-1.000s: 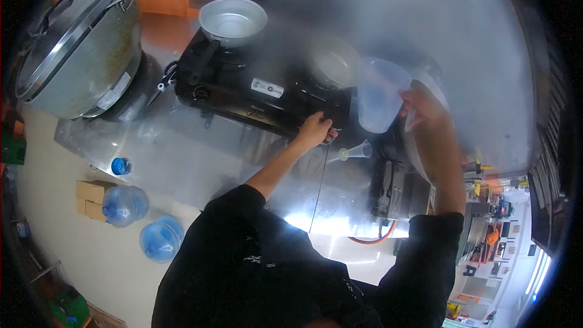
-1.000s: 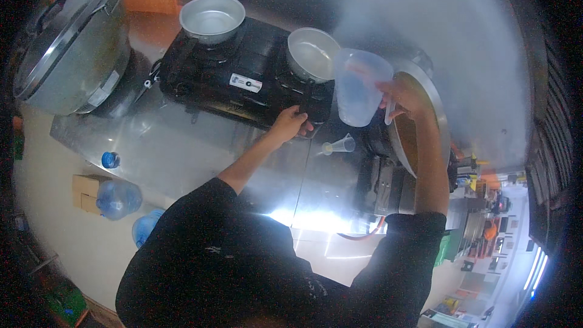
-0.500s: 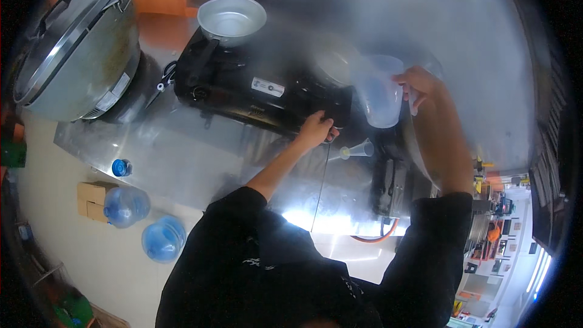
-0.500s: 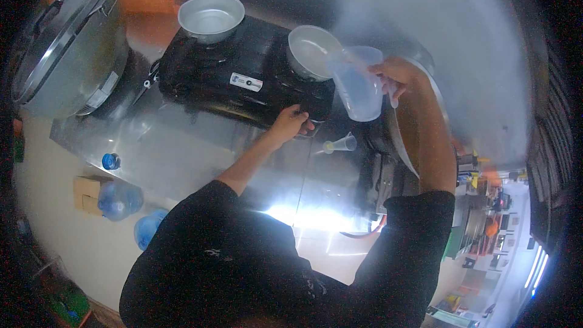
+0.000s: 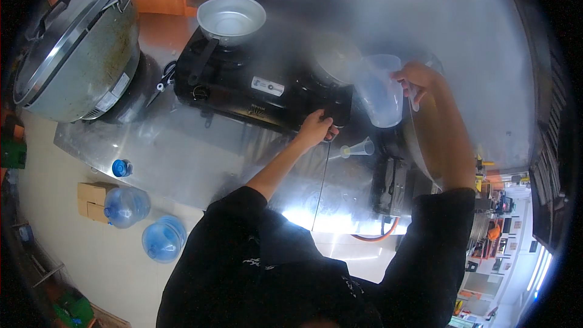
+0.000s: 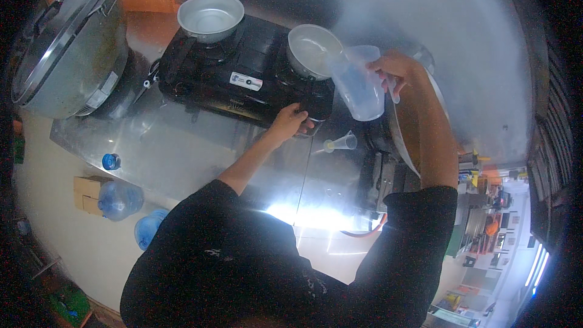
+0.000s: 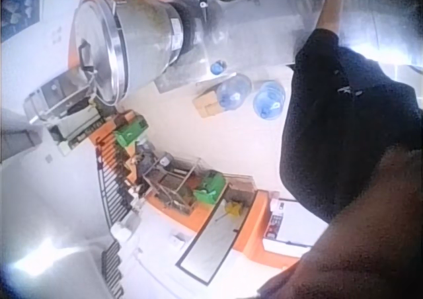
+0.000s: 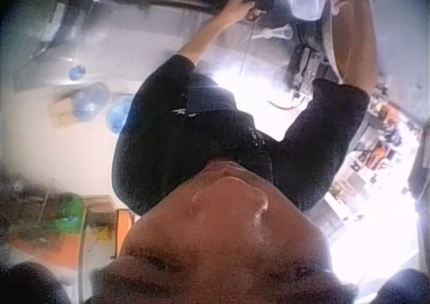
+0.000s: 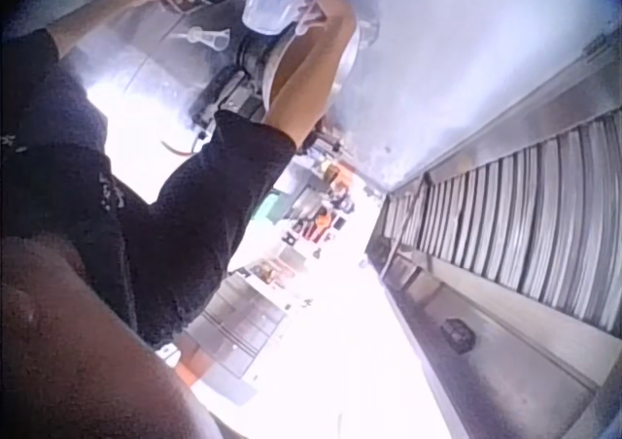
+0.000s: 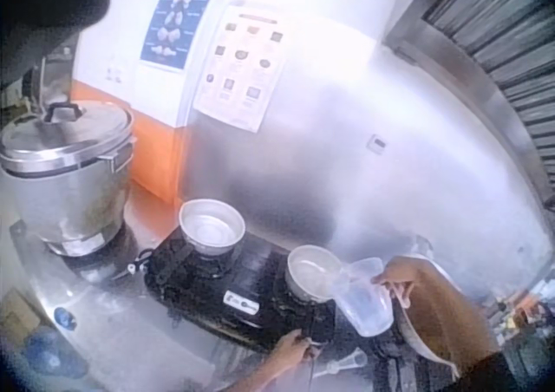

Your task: The person pours water into a pot and a small bowl, lights a gas stove to heat them, and then washes several bowls and a pan using a sponge and soap at a sink.

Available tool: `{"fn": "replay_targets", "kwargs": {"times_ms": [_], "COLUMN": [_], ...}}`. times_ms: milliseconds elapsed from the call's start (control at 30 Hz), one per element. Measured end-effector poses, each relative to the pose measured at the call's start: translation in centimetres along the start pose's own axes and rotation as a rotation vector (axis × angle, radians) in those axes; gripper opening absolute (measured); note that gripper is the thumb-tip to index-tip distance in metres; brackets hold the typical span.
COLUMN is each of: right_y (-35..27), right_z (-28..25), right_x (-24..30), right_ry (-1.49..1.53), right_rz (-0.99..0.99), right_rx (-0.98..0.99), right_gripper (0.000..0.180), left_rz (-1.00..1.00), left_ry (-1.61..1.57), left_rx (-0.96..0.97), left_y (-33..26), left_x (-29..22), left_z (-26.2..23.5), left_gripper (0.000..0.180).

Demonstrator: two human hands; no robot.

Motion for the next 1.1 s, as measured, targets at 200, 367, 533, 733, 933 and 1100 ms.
{"fn": "replay_targets", "kwargs": {"times_ms": [200,367,533,733,933,1100], "right_y": [0.5,0.3,0.1,0.2,0.8,1.1], "right_z": [-0.1,-0.3,-0.3,-0.3,-0.2,-0.1], "right_x": [-0.3,-0.1,0.4,0.4,0.3,0.3], "right_ry": [-0.013,-0.067,-0.070,-0.103,-0.121,-0.119], "right_rz": [-0.002,0.034,0.024,0.022,0.014,0.035], "right_rx": [0.033,0.026,0.032,0.015,0.022,0.027], "right_gripper": [0.034,0.039,0.034,0.037,0.037,0.037], "left_rz": [-0.026,-0.030,-0.029,-0.049,-0.058,-0.047], "left_ry": [0.002,0.037,0.033,0.021,0.051,0.072], "left_rx": [0.006,0.005,-0.002,-0.024,-0.001,0.002], "left_y": [0.2,-0.2,-0.7,-0.4,-0.2,-0.3], "left_x": [0.4,0.2,-0.1,0.3,1.0,1.0], "left_z": [-0.4,-0.4,-0.3,-0.5,-0.5,-0.7], "left_gripper": [0.019,0.019,0.017,0.014,0.013,0.013]}}
Point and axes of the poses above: each hand's wrist, its own y-axis towards the middle knuckle, its own z-axis out of the palm, x = y × z, the point moved 3 cm from there along y, towards the middle knuckle, and after that the axes turned 7 degrees about -y, right-handed, at the moved point
